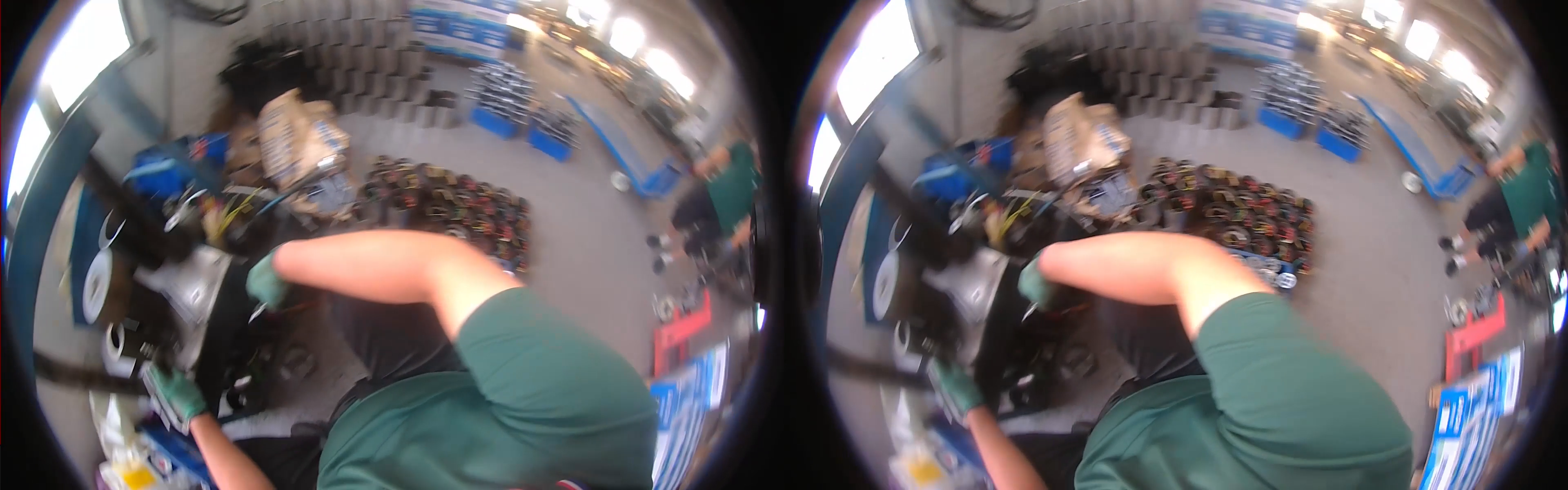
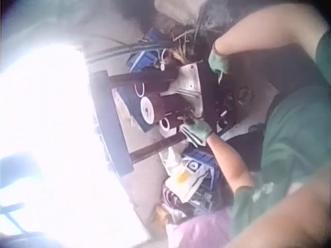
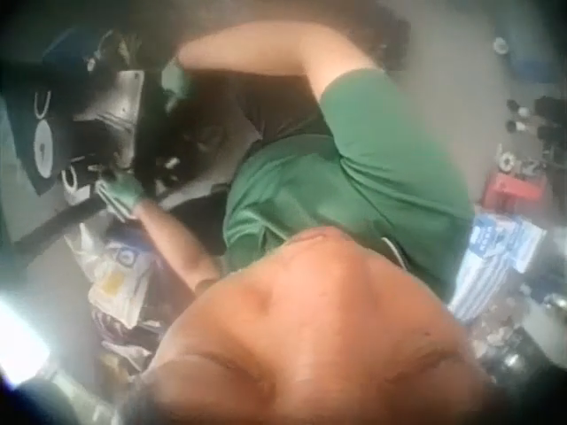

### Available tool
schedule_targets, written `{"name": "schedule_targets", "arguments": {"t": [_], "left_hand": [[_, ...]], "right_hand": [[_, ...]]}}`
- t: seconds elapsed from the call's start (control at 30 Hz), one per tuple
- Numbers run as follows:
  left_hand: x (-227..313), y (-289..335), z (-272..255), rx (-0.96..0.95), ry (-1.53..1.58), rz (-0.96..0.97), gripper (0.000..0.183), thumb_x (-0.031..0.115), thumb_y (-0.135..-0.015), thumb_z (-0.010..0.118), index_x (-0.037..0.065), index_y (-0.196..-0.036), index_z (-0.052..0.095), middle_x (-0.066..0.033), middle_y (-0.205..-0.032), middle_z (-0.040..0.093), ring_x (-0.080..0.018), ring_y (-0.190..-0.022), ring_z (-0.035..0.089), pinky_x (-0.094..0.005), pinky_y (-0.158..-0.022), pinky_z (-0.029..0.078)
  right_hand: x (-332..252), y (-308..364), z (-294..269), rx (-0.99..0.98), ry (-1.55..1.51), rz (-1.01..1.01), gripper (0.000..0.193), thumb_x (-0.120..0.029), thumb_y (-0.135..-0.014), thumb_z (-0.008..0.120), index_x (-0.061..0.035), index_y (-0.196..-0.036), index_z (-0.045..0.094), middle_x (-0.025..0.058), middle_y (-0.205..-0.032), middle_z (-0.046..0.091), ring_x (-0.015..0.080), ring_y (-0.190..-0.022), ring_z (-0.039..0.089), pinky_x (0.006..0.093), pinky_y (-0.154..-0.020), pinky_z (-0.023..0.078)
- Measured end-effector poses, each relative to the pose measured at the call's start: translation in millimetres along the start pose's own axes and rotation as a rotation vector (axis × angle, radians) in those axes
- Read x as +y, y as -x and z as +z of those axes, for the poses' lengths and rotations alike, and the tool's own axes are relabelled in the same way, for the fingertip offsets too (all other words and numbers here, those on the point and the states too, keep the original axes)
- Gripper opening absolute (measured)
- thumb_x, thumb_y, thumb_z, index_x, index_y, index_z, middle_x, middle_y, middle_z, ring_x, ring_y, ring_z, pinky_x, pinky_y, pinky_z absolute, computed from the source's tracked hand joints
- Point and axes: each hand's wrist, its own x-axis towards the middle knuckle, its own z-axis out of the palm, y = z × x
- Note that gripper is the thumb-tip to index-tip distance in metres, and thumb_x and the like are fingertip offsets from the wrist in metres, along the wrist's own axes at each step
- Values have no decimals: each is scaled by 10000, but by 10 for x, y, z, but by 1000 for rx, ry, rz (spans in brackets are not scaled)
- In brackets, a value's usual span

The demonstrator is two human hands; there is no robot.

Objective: The person installs retaining rings onto metal shafts using pliers, working on the shafts one at a time and placing them on the workbench.

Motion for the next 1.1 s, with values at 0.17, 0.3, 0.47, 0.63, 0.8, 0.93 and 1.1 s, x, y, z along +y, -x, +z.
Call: {"name": "schedule_targets", "arguments": {"t": [0.17,0.3,0.47,0.63,0.8,0.93,1.1], "left_hand": [[757,103,-251,157,668,-86,434,7,-1027,563,88,-1451,609,-94,-1313,639,-208,-1233,601,-337,-1014,514],[1191,75,-524,227,557,-152,264,41,-972,676,13,-1235,664,-108,-1014,704,-228,-874,658,-386,-820,534],[1130,89,-632,113,81,-78,220,124,-924,675,12,-1113,692,-254,-972,697,-442,-920,677,-497,-836,530],[1067,67,-572,12,6,16,235,132,-917,652,79,-1134,727,-215,-1068,698,-451,-972,676,-510,-857,548],[1208,-32,-454,-51,-21,39,287,69,-888,694,43,-1171,734,-205,-1091,679,-406,-1012,677,-440,-891,545],[1306,-95,-286,-62,-88,114,263,144,-905,708,78,-1159,723,-232,-1099,663,-466,-989,666,-523,-858,560],[1070,-66,-116,-161,-265,200,439,143,-869,710,31,-1294,698,-293,-1345,645,-473,-1301,570,-532,-1140,454]], "right_hand": [[-398,118,-195,40,-219,16,346,-279,-752,698,-69,-1019,767,198,-969,755,350,-912,727,501,-807,562],[-561,104,-289,78,-288,34,365,-309,-793,708,-70,-1068,740,211,-982,752,392,-951,725,510,-845,559],[-992,-263,-527,45,25,-137,365,-292,-798,696,-62,-1078,736,209,-986,744,425,-975,710,517,-863,562],[-1003,-573,-259,104,29,-307,355,-282,-811,695,-44,-1071,743,219,-996,742,429,-990,707,507,-876,564],[-1021,-710,-151,-68,-45,-314,336,-325,-871,677,-36,-1020,763,213,-1008,747,413,-984,706,497,-889,559],[-975,-733,-51,-141,-15,-252,330,-311,-848,690,-48,-1031,768,196,-1003,754,399,-1001,718,498,-893,564],[-821,-874,199,-185,-27,-263,286,-264,-767,722,-76,-960,819,192,-943,768,394,-903,726,502,-824,571]]}}
